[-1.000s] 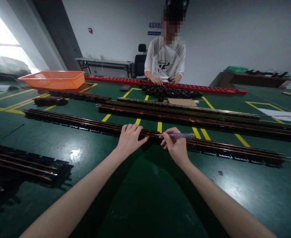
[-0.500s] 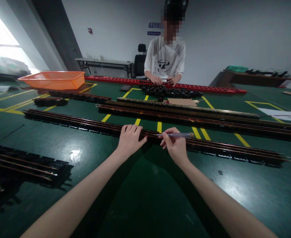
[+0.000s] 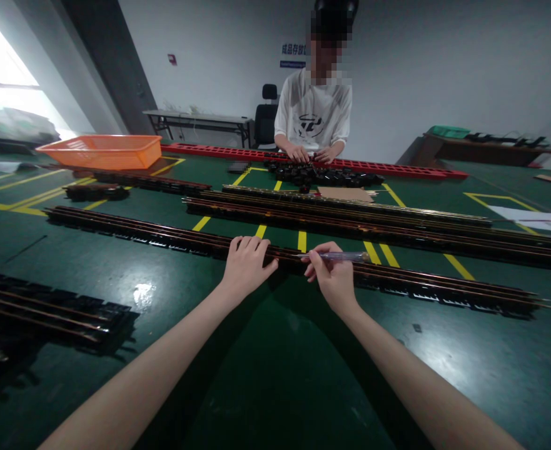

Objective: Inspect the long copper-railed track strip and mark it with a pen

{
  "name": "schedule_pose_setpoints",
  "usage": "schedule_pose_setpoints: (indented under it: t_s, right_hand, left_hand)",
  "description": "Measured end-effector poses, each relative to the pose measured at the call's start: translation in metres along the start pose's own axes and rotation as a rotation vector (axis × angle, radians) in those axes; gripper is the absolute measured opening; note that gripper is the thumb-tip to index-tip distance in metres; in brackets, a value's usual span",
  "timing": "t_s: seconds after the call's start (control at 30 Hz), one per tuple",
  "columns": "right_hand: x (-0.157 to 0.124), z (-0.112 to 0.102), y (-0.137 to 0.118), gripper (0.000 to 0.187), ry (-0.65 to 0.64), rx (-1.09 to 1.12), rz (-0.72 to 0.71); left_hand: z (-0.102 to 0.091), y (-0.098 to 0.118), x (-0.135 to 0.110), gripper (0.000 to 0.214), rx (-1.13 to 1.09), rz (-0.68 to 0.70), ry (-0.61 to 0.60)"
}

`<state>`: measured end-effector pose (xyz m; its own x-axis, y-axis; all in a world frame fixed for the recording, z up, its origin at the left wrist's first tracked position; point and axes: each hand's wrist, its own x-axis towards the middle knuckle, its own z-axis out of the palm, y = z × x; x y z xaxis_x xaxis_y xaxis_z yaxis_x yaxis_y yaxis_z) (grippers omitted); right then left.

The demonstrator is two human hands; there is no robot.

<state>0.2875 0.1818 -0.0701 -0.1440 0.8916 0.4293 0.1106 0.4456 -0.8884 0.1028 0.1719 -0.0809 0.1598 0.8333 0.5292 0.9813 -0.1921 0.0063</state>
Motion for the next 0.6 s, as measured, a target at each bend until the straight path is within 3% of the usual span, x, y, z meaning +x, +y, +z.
schedule_pose_setpoints:
  t_s: [0.6]
  right_hand:
    - [-0.0016, -0.0003, 0.0002, 0.017, 0.075, -0.026, -0.036]
  left_hand:
    - [-0.0024, 0.0004, -0.0011, 0.029, -0.020, -0.019, -0.015]
